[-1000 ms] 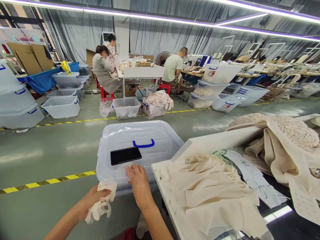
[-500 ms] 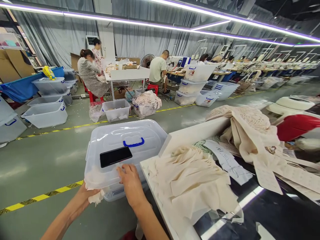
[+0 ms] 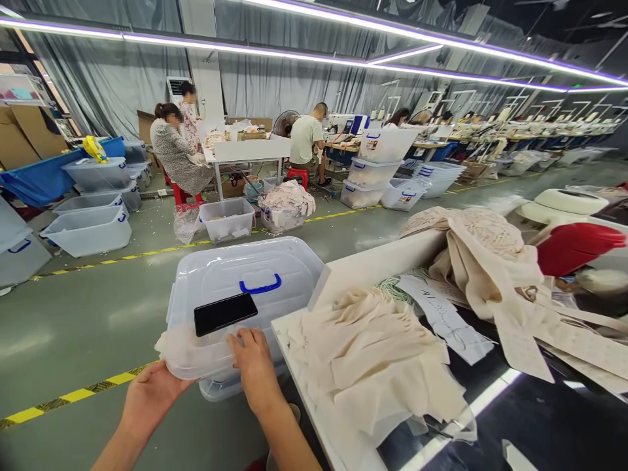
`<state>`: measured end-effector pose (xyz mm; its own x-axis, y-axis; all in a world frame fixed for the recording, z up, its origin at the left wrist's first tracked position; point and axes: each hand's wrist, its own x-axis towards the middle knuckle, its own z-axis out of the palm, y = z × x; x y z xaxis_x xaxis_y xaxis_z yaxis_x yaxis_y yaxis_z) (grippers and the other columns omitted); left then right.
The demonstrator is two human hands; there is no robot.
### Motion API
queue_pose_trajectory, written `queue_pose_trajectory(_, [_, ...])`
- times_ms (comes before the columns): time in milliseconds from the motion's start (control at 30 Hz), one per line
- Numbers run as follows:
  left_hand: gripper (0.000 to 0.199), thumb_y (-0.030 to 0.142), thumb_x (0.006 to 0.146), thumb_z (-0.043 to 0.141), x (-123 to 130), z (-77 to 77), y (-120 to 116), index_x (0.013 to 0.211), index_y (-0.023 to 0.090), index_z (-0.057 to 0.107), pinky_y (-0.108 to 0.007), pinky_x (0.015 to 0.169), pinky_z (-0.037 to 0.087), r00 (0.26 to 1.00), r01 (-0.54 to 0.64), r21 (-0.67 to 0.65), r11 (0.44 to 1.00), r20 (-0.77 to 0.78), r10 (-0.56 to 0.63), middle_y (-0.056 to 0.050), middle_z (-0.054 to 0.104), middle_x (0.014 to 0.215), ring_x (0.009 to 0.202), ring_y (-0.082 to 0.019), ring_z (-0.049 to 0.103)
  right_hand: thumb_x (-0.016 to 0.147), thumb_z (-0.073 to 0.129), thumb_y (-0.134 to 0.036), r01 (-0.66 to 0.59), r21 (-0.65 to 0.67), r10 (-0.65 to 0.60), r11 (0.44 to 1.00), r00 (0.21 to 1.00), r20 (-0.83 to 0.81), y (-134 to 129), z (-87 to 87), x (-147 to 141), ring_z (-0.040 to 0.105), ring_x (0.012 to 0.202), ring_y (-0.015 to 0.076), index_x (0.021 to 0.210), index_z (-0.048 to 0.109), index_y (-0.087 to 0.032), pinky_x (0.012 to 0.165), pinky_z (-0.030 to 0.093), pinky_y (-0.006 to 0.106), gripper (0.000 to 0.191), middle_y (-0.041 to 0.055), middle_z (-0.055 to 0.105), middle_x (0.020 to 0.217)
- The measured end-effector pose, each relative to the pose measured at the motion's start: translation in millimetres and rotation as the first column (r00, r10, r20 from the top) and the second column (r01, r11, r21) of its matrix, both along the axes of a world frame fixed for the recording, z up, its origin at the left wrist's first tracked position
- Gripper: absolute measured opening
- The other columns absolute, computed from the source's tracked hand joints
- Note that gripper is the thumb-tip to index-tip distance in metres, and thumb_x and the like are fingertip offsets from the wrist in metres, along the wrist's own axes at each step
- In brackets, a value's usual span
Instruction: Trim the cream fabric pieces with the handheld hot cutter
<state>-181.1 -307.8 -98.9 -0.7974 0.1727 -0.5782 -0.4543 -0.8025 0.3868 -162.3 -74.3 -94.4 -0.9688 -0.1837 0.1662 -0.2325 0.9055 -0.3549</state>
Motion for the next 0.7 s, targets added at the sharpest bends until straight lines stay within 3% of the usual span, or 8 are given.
queue_pose_trajectory(100, [0.053, 0.014, 0.086, 0.053, 4, 6.7, 6, 0.138, 0.019, 0.059, -0.056, 0.1, 0.056, 0.998, 0.051, 0.037, 0.998, -0.033, -0.05, -0.011, 0.076, 0.117, 0.103, -0.031, 0.074, 0.098, 0.067, -0.026, -0.014, -0.006, 0.014, 1.0, 1.0, 0.008, 3, -6.5, 1, 0.065, 0.118, 0.026, 0.126, 0.065, -0.019, 0.099, 0.057, 0.048, 0.028, 0.0089, 0.067, 0.129])
queue_pose_trajectory(233, [0.04, 0.014, 0.093, 0.056, 15, 6.5, 4, 0.133, 0.016, 0.06, -0.048, 0.095, 0.06, 0.998, 0.052, -0.21, 0.976, 0.029, -0.047, -0.013, 0.075, 0.118, 0.097, -0.027, 0.076, 0.097, 0.067, -0.017, -0.01, -0.011, 0.01, 1.0, 1.0, 0.005, 2, -13.0, 5, 0.066, 0.115, 0.0245, 0.125, 0.065, -0.019, 0.092, 0.061, 0.043, 0.028, 0.0079, 0.067, 0.126])
queue_pose_trajectory(367, [0.04, 0.01, 0.087, 0.062, 34, -15.1, -10, 0.126, 0.017, 0.063, -0.037, 0.097, 0.06, 0.995, -0.011, -0.399, 0.917, 0.083, 0.048, -0.011, 0.077, 0.113, 0.097, -0.022, 0.077, 0.096, 0.067, -0.014, 0.02, 0.008, -0.02, 1.0, 1.0, -0.017, -3, -21.4, 8, 0.066, 0.115, 0.0242, 0.12, 0.067, -0.019, 0.094, 0.06, 0.043, 0.025, 0.007, 0.068, 0.122])
queue_pose_trajectory(500, [0.027, 0.016, 0.079, 0.073, 61, -46.0, -12, 0.105, 0.019, 0.069, -0.031, 0.082, 0.062, 0.975, -0.017, -0.521, 0.853, 0.18, 0.129, -0.005, 0.077, 0.09, 0.076, -0.019, 0.076, 0.097, 0.068, -0.018, 0.042, 0.038, -0.041, 0.998, 0.999, -0.033, -5, -34.7, 11, 0.067, 0.114, 0.0242, 0.12, 0.068, -0.019, 0.096, 0.06, 0.046, 0.023, 0.0071, 0.069, 0.121])
queue_pose_trajectory(600, [0.03, 0.026, 0.069, 0.084, 84, -58.8, 5, 0.094, 0.02, 0.07, -0.029, 0.072, 0.06, 0.99, 0.028, -0.555, 0.831, 0.128, 0.053, -0.003, 0.076, 0.085, 0.071, -0.019, 0.074, 0.098, 0.067, -0.022, 0.045, 0.045, -0.043, 0.998, 0.998, -0.044, -3, -42.9, 13, 0.067, 0.114, 0.0245, 0.122, 0.067, -0.02, 0.096, 0.059, 0.047, 0.024, 0.0074, 0.069, 0.122])
queue_pose_trajectory(700, [0.036, 0.036, 0.064, 0.089, 103, -56.1, 32, 0.091, 0.02, 0.071, -0.027, 0.066, 0.058, 0.992, 0.123, -0.566, 0.815, 0.097, -0.082, -0.004, 0.075, 0.084, 0.069, -0.019, 0.073, 0.099, 0.066, -0.024, 0.038, 0.034, -0.036, 0.999, 0.998, -0.051, 0, -47.1, 14, 0.067, 0.114, 0.0247, 0.124, 0.066, -0.02, 0.097, 0.058, 0.048, 0.026, 0.0079, 0.069, 0.124])
